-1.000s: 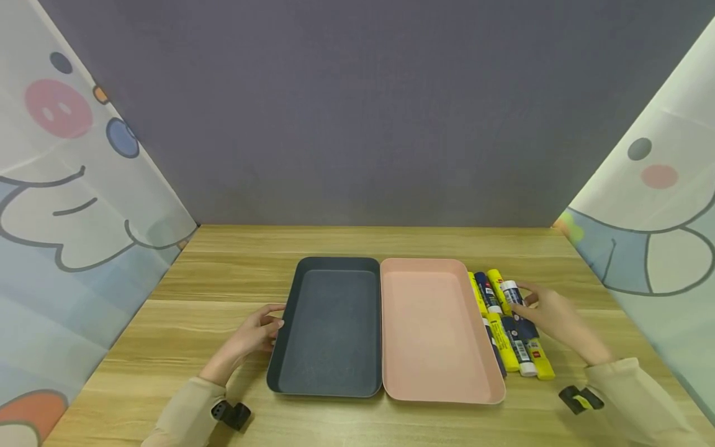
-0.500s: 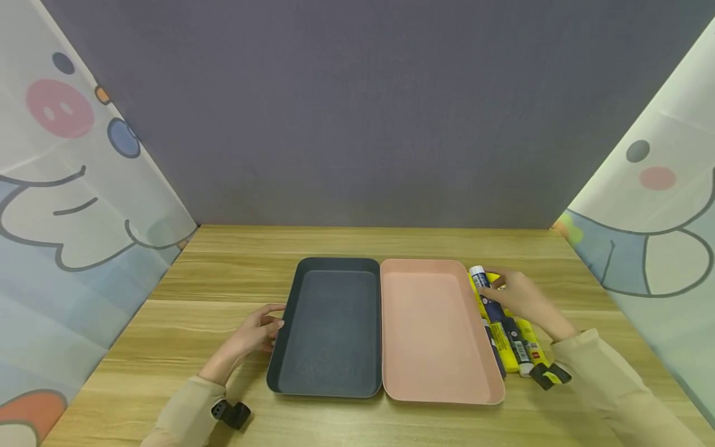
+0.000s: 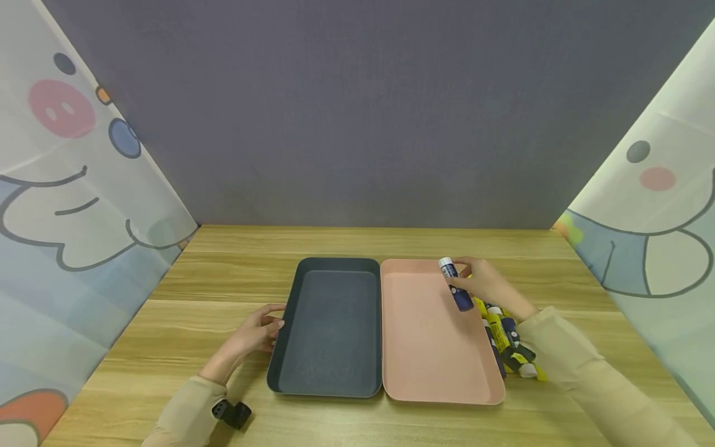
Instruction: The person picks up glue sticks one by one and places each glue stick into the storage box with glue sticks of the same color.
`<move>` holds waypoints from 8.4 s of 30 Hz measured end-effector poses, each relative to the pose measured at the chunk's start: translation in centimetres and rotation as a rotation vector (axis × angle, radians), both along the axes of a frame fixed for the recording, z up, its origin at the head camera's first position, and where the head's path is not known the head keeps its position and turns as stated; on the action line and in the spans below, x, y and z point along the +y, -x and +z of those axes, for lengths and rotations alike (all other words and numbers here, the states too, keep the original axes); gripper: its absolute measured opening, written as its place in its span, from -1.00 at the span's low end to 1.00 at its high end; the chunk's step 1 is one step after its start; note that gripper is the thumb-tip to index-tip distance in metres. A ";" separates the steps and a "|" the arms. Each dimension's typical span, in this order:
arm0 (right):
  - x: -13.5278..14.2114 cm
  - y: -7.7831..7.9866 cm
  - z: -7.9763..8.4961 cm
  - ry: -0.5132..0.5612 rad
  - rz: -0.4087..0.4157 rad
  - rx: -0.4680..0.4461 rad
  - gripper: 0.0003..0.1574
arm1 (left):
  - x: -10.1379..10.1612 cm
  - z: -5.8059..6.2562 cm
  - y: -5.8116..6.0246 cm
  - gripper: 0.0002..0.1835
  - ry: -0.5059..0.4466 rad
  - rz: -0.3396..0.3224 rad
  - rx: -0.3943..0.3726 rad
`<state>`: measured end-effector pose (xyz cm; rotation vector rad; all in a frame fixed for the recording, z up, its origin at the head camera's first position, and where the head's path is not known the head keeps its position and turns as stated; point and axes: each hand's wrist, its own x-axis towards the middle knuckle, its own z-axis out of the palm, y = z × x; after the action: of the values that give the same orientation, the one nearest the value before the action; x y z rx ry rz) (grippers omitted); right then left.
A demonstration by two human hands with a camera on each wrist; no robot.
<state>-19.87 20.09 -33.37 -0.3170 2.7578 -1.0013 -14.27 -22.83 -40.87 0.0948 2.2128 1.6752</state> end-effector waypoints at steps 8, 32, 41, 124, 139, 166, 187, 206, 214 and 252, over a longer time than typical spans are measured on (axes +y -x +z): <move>-2.7 1.3 -0.5 0.045 0.020 -0.055 -0.31 | 0.0 -0.2 0.0 -0.50 0.006 0.013 -0.002; -9.7 3.6 -1.2 0.225 0.021 -0.261 -0.33 | -0.1 -0.1 0.0 -0.49 0.001 0.007 -0.003; -12.2 4.2 -0.9 0.217 -0.001 -0.277 -0.36 | 0.0 -0.1 0.0 -0.49 0.003 0.014 -0.007; -18.5 3.3 -2.4 0.130 0.153 -0.191 -0.53 | -0.1 -0.3 -0.2 -0.49 -0.001 0.025 -0.008; -15.3 1.8 -1.4 0.034 0.242 -0.109 -0.59 | -0.3 -0.6 -0.1 -0.50 -0.028 0.010 0.003; -5.9 -0.6 -0.9 0.110 0.182 0.056 -0.63 | -0.3 -0.5 0.0 -0.51 -0.005 0.028 -0.019; 1.8 -2.7 -1.5 0.087 0.041 0.125 -0.60 | -0.2 -0.3 0.0 -0.51 -0.017 0.041 -0.031; 6.6 -4.9 -2.6 0.030 -0.077 0.082 -0.55 | -0.2 -0.3 0.0 -0.50 0.004 0.041 -0.031; 8.2 -5.5 -3.5 0.001 -0.084 0.140 -0.58 | -0.2 -0.4 0.0 -0.49 0.002 0.050 -0.035; 11.9 -6.8 -6.4 -0.152 -0.141 -0.069 -0.40 | 0.3 -0.1 -0.1 -0.46 -0.014 0.088 -0.077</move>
<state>-13.10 32.03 -39.76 -0.0652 2.8042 -0.8090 -14.16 -22.48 -41.01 -0.0640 2.1772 1.7105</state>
